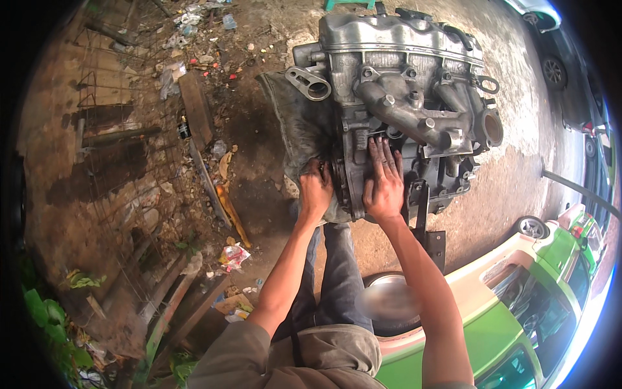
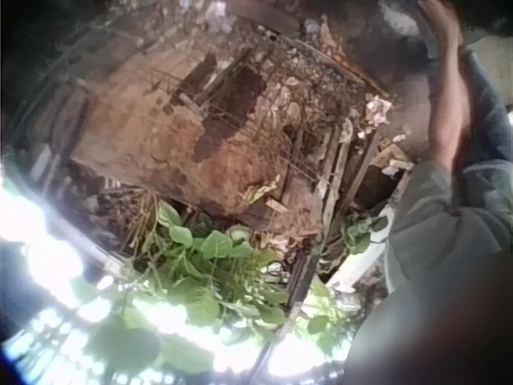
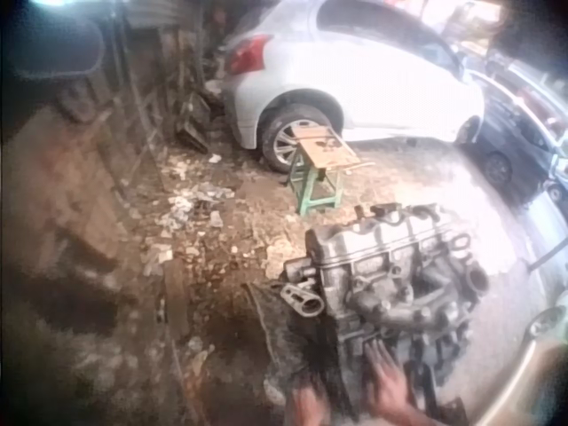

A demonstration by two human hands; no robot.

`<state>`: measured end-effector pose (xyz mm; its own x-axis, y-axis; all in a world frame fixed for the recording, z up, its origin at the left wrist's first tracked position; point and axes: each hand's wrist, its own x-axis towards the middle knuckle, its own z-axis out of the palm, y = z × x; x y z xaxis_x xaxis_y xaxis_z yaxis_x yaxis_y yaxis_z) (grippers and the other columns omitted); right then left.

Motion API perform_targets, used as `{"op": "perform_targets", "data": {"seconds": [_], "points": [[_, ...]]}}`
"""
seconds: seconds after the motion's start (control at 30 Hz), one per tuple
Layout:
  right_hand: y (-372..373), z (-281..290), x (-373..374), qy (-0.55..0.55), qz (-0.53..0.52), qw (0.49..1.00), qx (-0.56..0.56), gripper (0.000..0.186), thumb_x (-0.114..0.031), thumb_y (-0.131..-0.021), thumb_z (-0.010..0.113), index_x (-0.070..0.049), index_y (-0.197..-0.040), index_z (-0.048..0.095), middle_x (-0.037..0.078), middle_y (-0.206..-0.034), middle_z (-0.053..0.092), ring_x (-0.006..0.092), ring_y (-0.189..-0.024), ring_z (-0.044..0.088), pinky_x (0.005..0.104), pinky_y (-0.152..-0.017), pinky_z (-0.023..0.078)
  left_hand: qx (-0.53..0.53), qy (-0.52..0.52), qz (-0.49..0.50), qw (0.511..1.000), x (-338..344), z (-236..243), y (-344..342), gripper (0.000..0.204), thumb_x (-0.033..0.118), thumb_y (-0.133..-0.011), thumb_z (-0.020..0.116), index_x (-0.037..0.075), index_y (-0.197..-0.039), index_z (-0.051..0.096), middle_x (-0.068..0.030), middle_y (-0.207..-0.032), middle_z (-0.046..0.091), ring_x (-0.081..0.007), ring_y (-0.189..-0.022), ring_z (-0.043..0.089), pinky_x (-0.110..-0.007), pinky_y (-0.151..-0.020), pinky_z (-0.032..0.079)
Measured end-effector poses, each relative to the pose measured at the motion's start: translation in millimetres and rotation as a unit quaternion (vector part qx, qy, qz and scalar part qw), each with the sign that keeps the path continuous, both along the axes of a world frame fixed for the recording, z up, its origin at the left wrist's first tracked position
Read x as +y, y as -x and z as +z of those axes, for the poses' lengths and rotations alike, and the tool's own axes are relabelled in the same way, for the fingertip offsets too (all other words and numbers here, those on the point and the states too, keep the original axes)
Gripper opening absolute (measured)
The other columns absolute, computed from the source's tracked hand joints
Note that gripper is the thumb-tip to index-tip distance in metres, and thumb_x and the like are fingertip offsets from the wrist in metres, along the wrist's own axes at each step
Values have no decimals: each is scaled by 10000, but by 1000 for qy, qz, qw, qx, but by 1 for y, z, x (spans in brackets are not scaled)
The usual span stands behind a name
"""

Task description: The person uses a wrench to loosen and remove bolts from a car engine resting on a cloth on the ground. They repeatedly reach for bolts, turn them, and place them on a nearby cardboard box. The person continues to remove additional bolts from the engine throughout the clip.

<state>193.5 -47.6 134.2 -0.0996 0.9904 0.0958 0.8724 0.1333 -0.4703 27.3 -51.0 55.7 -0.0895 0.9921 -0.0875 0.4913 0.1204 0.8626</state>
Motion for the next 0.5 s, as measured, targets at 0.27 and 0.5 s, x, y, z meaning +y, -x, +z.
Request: {"op": "perform_targets", "data": {"seconds": [0.27, 0.5], "points": [[-1, -2, -1, 13, -3, 1000, -3, 825, -106, -708, 486, -30, -1524, 386, 206, -1534, 428, 352, -1456, 365, 530, -1218, 213, -17, -32, -85, 996, 21, -25, 22, 329, -85, -866, 539, -105, -1194, 537, -260, -917, 714, -428, -818, 688, -488, -622, 541], [-1, 1, -1, 12, -2, 1000, 6, 826, -105, -709, 485, -33, -1526, 384, 209, -1536, 425, 354, -1456, 365, 533, -1214, 220, 56, 132, -100, 984, 97, -80, 23, 185, 47, -902, 615, -91, -1020, 645, -302, -893, 674, -496, -866, 642, -525, -726, 504]]}}
